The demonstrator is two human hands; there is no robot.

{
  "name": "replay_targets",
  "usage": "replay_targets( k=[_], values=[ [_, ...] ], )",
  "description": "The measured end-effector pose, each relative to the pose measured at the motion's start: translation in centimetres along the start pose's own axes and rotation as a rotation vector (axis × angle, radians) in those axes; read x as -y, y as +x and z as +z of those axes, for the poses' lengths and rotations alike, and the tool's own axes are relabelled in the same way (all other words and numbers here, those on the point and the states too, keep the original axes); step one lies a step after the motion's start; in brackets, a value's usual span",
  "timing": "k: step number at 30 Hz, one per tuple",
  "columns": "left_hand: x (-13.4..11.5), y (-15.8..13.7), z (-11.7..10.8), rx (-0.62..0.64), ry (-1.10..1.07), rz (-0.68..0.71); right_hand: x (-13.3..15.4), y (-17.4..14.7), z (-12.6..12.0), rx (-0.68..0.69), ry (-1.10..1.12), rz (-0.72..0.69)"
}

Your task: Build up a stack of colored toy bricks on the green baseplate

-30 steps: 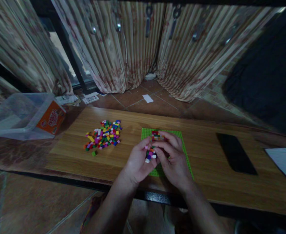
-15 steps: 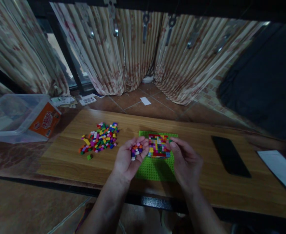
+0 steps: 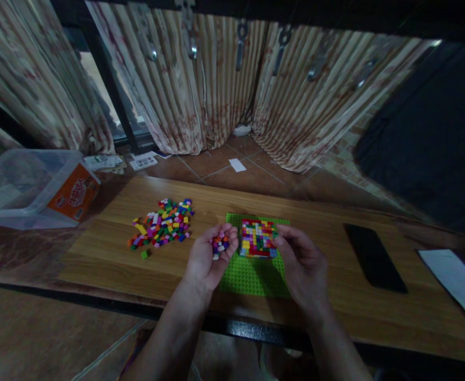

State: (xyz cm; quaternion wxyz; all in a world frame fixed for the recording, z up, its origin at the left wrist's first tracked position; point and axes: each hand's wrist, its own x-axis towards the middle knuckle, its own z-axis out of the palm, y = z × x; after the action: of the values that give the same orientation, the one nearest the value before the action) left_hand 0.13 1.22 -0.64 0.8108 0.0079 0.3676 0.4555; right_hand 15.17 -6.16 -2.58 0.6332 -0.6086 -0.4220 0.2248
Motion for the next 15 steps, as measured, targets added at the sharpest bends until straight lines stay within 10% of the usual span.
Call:
replay_targets(
  k=[15],
  values=[
    [0.18, 0.14, -0.04, -0.007, 0.013, 0.004, -0.24, 0.68, -0.92, -0.034, 0.053, 0.192]
  ],
)
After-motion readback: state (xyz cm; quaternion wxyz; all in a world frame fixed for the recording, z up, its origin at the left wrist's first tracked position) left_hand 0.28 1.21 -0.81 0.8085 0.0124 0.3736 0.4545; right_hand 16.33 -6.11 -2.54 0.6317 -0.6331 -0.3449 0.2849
